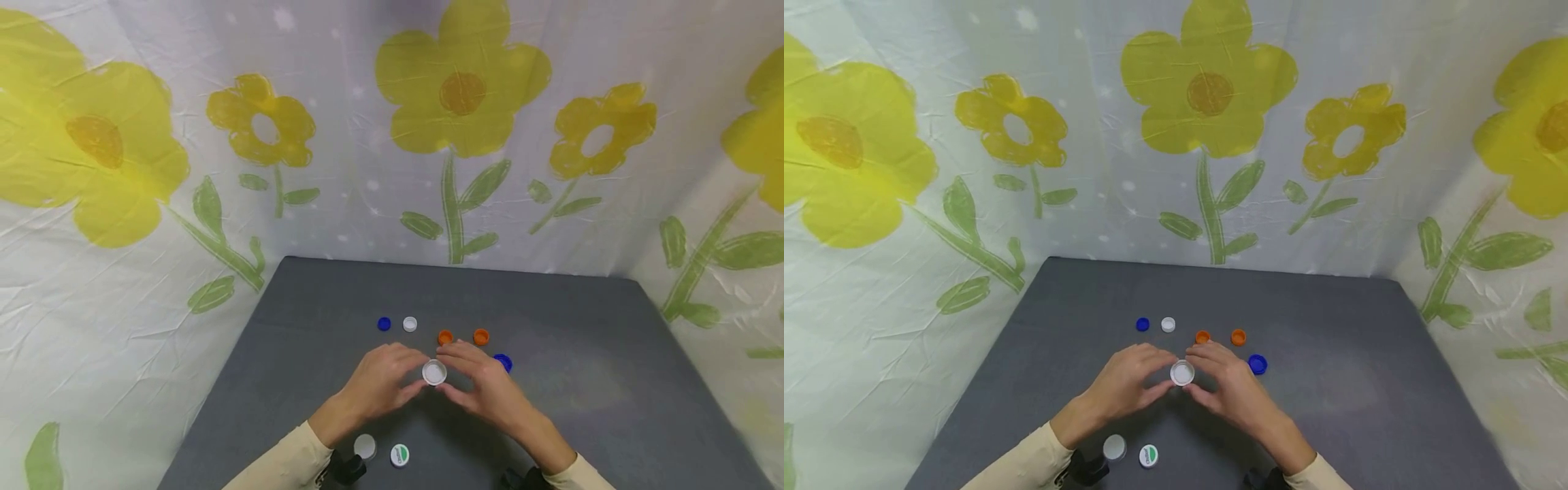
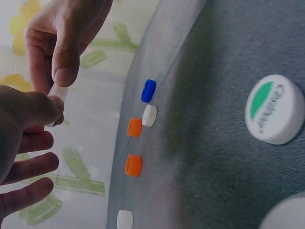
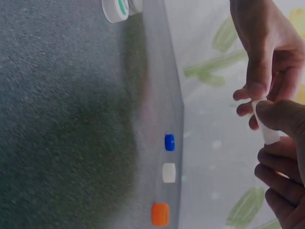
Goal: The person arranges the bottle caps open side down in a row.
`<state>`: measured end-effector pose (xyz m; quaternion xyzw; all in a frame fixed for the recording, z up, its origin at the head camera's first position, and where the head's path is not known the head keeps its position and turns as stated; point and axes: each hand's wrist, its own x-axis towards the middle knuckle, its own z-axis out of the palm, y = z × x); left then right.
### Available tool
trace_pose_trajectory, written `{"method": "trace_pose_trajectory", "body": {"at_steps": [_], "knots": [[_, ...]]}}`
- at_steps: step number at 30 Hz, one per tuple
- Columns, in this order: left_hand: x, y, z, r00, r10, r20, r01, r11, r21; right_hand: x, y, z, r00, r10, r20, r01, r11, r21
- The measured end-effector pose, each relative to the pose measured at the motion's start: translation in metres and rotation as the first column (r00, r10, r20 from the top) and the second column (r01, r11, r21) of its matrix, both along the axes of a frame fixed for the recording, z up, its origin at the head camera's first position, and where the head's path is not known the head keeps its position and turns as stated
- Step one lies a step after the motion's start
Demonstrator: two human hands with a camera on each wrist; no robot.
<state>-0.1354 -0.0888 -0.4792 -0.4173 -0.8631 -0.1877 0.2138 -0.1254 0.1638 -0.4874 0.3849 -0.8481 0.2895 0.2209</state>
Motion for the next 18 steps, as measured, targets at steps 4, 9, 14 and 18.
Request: {"method": "trace_pose_trajectory", "body": {"at_steps": [4,9,14,18], "knots": [[0.002,-0.004,-0.004,0.998,-0.024,-0.054,0.024,1.0,0.015,0.001,-0.002,-0.004,0.999,0.027,-0.023,-0.027,1.0,-0.015],[-0.001,-0.009,-0.009,0.968,-0.041,-0.247,0.049,0.998,0.027,0.001,-0.002,-0.002,1.0,0.008,0.008,-0.007,0.999,-0.033],[-0.002,-0.011,-0.009,0.916,-0.086,-0.391,0.109,0.993,0.037,0.003,-0.003,0.005,0.988,-0.016,0.154,0.028,0.997,-0.072],[-0.003,-0.011,-0.009,0.894,-0.12,-0.432,0.151,0.988,0.038,0.007,-0.004,0.009,0.958,-0.016,0.286,0.044,0.995,-0.09]]}}
